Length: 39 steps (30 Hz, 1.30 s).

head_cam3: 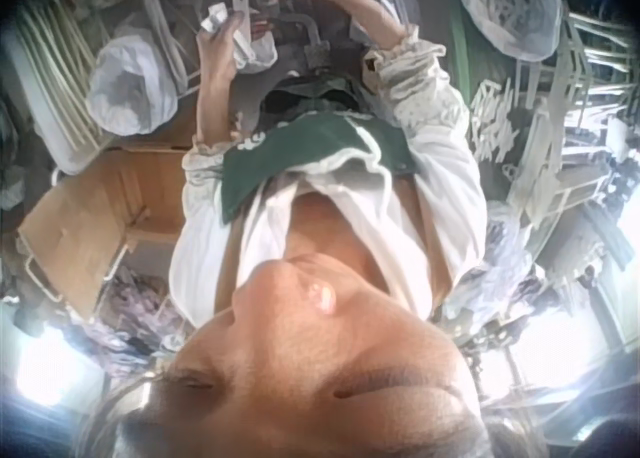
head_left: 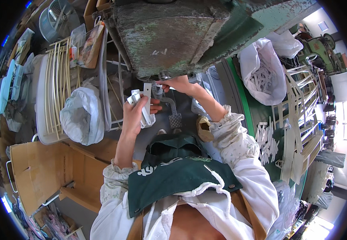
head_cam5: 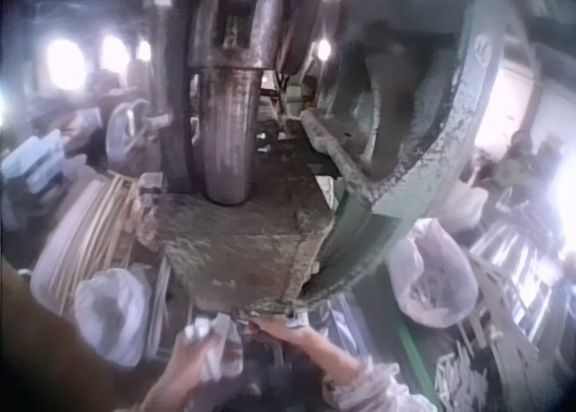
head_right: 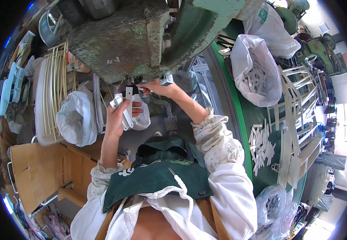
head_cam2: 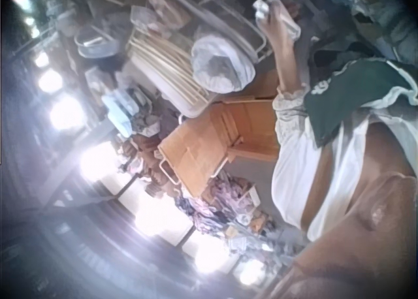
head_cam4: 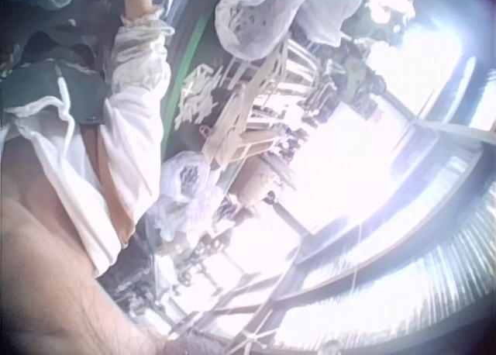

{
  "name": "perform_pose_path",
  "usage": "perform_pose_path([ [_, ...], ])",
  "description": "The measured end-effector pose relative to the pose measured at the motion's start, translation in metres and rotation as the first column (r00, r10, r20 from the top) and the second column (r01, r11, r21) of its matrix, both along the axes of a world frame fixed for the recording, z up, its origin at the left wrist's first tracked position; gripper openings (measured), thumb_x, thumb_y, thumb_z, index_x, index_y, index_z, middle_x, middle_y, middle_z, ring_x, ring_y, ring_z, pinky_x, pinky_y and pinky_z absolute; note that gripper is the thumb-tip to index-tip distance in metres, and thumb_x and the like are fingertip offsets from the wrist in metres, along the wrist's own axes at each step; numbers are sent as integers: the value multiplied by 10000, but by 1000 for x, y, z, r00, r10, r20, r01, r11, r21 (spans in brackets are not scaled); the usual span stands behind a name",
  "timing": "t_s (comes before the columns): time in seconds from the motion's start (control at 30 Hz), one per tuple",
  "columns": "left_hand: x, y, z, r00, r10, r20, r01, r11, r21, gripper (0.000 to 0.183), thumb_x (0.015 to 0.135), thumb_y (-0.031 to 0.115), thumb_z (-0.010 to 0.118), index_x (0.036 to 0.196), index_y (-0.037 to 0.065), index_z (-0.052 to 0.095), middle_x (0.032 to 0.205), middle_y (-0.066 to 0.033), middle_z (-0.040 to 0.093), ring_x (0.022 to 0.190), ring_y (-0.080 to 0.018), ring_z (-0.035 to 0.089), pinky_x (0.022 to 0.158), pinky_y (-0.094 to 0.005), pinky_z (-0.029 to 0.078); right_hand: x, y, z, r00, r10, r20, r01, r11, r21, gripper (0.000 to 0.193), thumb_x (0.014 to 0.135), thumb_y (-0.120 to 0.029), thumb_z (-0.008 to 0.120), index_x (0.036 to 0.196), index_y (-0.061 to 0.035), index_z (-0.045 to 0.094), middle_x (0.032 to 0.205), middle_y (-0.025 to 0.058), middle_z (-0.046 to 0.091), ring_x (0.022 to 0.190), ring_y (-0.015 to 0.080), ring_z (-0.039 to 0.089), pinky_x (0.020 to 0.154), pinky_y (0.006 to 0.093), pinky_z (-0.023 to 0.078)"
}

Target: The person repeatedly picks up small white plastic pieces from a bag and a table, then inserts them into a machine to process them. The person handles the pieces one at a time, placing them into the machine and removing them afterward.

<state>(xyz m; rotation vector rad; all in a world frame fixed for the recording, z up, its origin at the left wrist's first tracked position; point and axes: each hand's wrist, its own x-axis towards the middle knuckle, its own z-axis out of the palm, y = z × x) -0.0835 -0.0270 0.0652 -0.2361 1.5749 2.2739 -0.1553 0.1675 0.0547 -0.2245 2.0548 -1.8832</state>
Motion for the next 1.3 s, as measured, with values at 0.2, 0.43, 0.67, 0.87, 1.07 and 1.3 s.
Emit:
perform_pose_path([
  [0.2,-8,9,11,998,-15,-57,13,1000,-28,221,900,99,536,1031,-78,556,829,-201,657,699,-275,686,604,-323,559,4,16,-28,898,9,-440,131,949,286,364,840,-321,686,989,8,642,734,105,624,643,167,587,609,336,478],
  [0.43,-28,16,13,984,-160,-81,148,979,-144,213,901,97,531,998,-86,579,802,-176,666,675,-244,686,583,-297,552,14,3,-14,945,-159,-286,202,971,129,328,854,-281,626,1048,-17,639,943,70,636,766,146,582,691,307,471],
  [0.67,-15,-3,10,990,-132,-42,121,972,-202,202,853,153,638,855,-49,630,631,-131,642,449,-149,597,396,-238,439,14,5,-30,857,-184,-482,324,918,227,216,836,-130,620,975,35,621,874,75,628,767,114,506,654,311,440],
  [0.87,-13,-3,-3,981,-70,-182,-1,933,-361,176,846,142,653,812,-30,649,542,-64,577,381,-68,451,368,-216,321,39,15,-2,989,90,-120,-56,963,263,252,896,-205,589,754,-14,674,564,17,610,515,96,477,519,276,403],
  [1.07,-15,-4,-2,986,-46,-158,-13,936,-353,171,839,141,663,791,-23,658,546,-56,576,389,-64,446,381,-215,322,56,20,7,995,49,86,-57,994,93,237,888,-180,606,793,22,686,620,-5,627,548,38,431,497,231,344],
  [1.3,-18,-5,-5,991,-47,-126,0,938,-348,158,824,137,685,786,-12,649,549,-65,582,371,-62,434,368,-211,304,63,17,12,993,0,114,-3,999,33,238,885,-167,609,798,44,678,603,26,623,543,47,466,496,226,344],
])
